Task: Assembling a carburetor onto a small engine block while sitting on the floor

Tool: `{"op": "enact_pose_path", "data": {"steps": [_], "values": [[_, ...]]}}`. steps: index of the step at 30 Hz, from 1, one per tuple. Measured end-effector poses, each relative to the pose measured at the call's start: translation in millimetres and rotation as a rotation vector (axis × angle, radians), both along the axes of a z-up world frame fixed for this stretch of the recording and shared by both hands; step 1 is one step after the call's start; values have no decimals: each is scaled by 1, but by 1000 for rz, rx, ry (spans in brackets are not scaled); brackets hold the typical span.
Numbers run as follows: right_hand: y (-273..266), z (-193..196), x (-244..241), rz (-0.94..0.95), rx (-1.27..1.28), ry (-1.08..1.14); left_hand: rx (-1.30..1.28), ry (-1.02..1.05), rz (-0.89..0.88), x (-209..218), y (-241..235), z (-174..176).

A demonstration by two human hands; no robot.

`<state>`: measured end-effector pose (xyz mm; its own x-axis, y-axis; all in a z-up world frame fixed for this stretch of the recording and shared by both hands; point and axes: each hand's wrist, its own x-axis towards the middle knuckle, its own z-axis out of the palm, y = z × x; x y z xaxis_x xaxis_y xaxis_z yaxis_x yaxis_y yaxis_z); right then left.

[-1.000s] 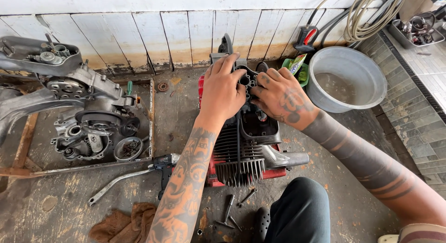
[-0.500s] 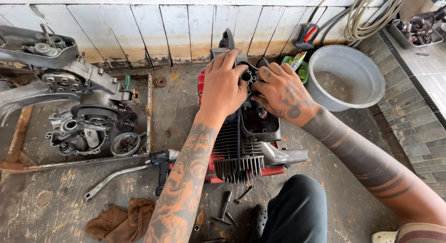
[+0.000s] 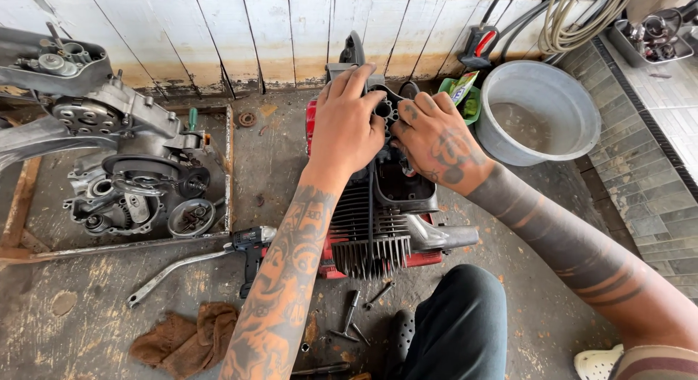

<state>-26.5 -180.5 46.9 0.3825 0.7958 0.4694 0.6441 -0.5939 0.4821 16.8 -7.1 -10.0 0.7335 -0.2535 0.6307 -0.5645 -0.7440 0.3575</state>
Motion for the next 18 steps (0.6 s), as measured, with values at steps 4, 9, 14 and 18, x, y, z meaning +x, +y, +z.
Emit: {"op": "enact_pose_path", "data": {"steps": [4,9,14,18], "values": [[3,6,-2,47,31,12,-2,1,8,-1,-1,0],[-8,0,6,53,10,26,0,9,9,2,0,-2],[1,2,-8,-251,-164,-53,-88,-106,-9,-5,1,2],[6,0,-6,-285,-184,-89,-91,-106,-2,-5,1,2]]}}
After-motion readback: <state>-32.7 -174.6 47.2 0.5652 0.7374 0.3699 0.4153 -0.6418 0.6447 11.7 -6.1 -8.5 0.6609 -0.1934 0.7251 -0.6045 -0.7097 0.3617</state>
